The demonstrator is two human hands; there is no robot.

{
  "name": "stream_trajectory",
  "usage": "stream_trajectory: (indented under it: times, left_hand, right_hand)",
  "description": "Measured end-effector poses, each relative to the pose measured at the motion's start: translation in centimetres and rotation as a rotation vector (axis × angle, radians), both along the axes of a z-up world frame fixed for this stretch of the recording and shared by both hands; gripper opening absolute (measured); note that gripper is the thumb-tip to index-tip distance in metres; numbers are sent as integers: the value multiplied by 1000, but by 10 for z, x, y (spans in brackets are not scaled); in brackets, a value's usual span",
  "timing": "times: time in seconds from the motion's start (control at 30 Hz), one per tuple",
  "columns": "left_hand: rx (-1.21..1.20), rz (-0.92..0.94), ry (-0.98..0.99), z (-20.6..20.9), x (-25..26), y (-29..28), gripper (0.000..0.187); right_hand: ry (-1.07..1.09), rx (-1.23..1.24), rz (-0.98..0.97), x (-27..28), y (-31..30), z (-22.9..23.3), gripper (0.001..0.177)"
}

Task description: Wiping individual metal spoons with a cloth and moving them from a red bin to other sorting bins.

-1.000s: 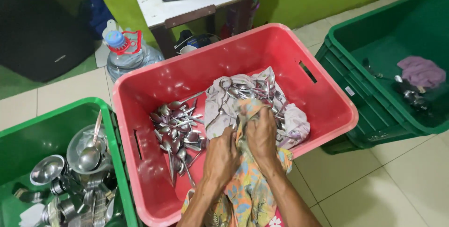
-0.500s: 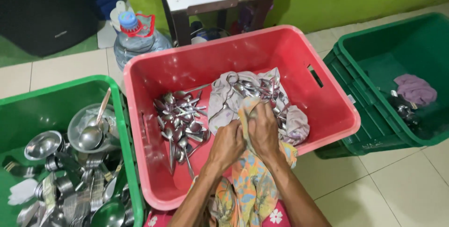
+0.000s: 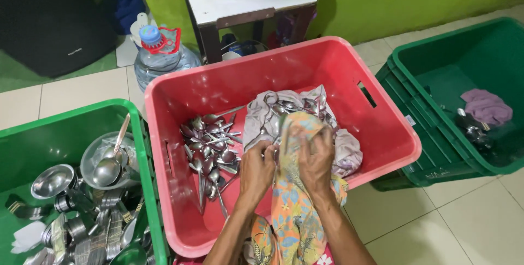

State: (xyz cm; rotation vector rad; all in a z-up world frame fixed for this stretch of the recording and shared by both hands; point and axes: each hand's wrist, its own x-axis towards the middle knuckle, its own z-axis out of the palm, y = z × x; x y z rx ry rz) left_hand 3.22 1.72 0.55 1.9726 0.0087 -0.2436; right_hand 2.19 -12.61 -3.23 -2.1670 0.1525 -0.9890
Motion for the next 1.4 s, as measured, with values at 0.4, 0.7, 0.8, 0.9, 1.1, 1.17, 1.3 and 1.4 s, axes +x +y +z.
stream_trajectory:
  times: [0.4, 0.7, 0.8, 0.9, 1.1, 1.17, 1.3, 1.4]
  left_hand:
    - [65, -128, -185, 17, -20, -12, 25]
    - [-143, -32, -143, 3, -23, -12, 24]
    - [-335, 67, -67, -8, -17, -20, 28]
    - [-339, 59, -17, 6, -28, -28, 24]
    - [101, 2, -194, -8, -17, -25, 43]
    - [45, -69, -58, -18, -24, -28, 33]
    - [30, -425, 34, -75, -40, -44, 36]
    - [268, -342, -76, -27, -36, -28, 41]
  right_hand:
    - [68, -57, 21, 1, 4, 15, 21]
    - [194, 708, -113, 11, -20, 12, 31]
    - [319, 875, -45, 10, -41, -61, 44]
    - [437, 707, 207, -2, -19, -20, 50]
    - [523, 762, -39, -3, -6, 30, 38]
    - [489, 803, -85, 7, -36, -23, 42]
    - [462, 595, -112, 7, -50, -24, 60]
    - [432, 672, -37, 4, -42, -16, 52]
